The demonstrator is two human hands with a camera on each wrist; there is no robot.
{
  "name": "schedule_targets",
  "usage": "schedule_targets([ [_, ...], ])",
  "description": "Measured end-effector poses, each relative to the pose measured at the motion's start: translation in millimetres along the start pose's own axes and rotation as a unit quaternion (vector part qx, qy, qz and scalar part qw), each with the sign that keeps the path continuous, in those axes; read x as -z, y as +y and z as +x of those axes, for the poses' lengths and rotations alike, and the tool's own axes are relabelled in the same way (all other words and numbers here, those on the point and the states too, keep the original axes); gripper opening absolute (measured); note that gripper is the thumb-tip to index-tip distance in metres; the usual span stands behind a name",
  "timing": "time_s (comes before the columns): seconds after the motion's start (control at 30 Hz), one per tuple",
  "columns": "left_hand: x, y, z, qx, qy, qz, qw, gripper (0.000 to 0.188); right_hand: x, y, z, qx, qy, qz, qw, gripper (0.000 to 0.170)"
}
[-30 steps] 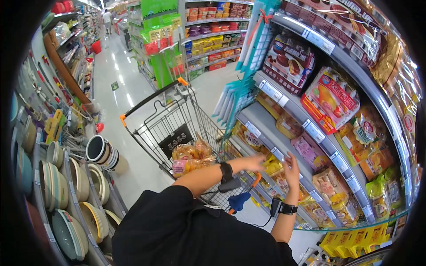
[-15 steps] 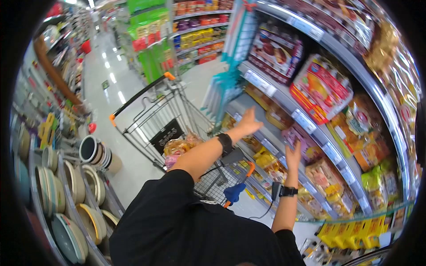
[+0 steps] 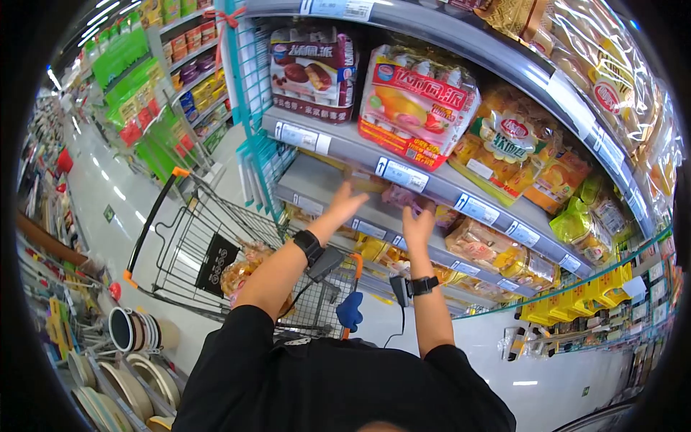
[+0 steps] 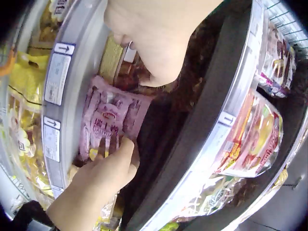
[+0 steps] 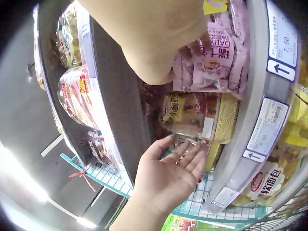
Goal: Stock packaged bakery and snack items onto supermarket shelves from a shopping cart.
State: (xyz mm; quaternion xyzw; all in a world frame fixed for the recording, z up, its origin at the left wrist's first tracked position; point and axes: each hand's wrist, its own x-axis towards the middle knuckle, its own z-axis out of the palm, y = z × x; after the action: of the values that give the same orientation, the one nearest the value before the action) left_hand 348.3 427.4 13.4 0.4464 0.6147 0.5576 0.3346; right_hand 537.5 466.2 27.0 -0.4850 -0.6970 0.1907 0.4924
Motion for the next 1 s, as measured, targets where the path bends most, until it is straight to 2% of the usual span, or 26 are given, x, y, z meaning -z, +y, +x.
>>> schedule_targets([
  [0.03,-4,2,4,0.008,-0.006,0.012,1.000,0.056,4,4,-1,-0.012,0.025,-0.018,0.999,0.060],
  [0.07,-14,-12,22,-0.136,-0.112,-0.038,0.984,0.047,-2,27,1,0.085,0.152,-0.148,0.974,0.061],
  [0.1,-12,40,6,0.060,-0.144,0.119,0.981,0.045,5,29,2,0.060,0.159,-0.128,0.977,0.061],
  [0.13,-23,44,4,-0.065,-0.134,0.033,0.988,0.055,13,29,2,0.036,0.168,-0.109,0.979,0.062],
  [0.17,-35,30,13,-0.006,-0.115,0.123,0.986,0.065,31,9,3,-0.031,0.085,-0.116,0.989,0.063],
  [0.2,-56,2,31,-0.087,-0.103,0.133,0.982,0.071,27,26,2,0.053,0.175,-0.098,0.978,0.064],
  [0.23,-62,7,31,-0.105,-0.111,0.123,0.980,0.068,36,25,0,0.005,0.137,-0.067,0.988,0.066],
  [0.3,-73,16,34,-0.141,-0.129,0.102,0.976,0.061,49,29,-4,0.011,0.122,-0.040,0.992,0.068],
  [0.33,-96,-15,51,-0.170,-0.064,0.102,0.978,0.060,51,29,-3,0.010,0.117,-0.044,0.992,0.068],
  [0.37,-98,-7,50,-0.188,-0.087,0.109,0.972,0.059,53,31,-2,0.006,0.113,-0.051,0.992,0.068],
  [0.43,-110,-12,49,-0.162,-0.076,0.122,0.976,0.064,48,42,-1,-0.022,0.116,-0.041,0.992,0.069],
  [0.5,-110,-3,36,-0.144,-0.005,0.084,0.986,0.070,39,67,9,-0.070,0.127,-0.009,0.989,0.069],
  [0.53,-108,4,28,-0.135,0.031,0.066,0.988,0.074,35,84,10,-0.088,0.134,0.064,0.985,0.065],
  [0.57,-103,10,19,-0.126,0.018,0.056,0.990,0.076,31,102,11,-0.105,0.144,0.137,0.974,0.061],
  [0.63,-93,18,1,-0.115,-0.008,0.035,0.993,0.081,42,62,11,-0.131,0.161,0.337,0.918,0.055],
  [0.67,-93,15,-4,-0.167,0.020,0.054,0.984,0.082,42,71,10,-0.158,0.151,0.360,0.907,0.046],
  [0.7,-90,16,-8,-0.199,0.024,0.078,0.977,0.082,44,67,9,-0.178,0.147,0.374,0.898,0.045],
  [0.77,-87,12,-22,-0.197,0.066,0.131,0.969,0.081,46,53,4,-0.215,0.139,0.399,0.880,0.043],
  [0.8,-75,28,-32,-0.194,0.060,0.107,0.973,0.081,44,42,1,-0.246,0.152,0.415,0.862,0.046],
  [0.87,-53,56,-56,-0.179,0.055,0.064,0.980,0.081,49,47,-5,-0.260,0.115,0.508,0.813,0.050],
  [0.93,-47,52,-65,-0.224,0.124,0.114,0.960,0.079,47,27,-11,-0.286,0.067,0.577,0.762,0.055],
  [1.0,-32,70,-85,-0.265,0.140,0.116,0.947,0.080,46,12,-19,-0.284,0.018,0.584,0.760,0.055],
])
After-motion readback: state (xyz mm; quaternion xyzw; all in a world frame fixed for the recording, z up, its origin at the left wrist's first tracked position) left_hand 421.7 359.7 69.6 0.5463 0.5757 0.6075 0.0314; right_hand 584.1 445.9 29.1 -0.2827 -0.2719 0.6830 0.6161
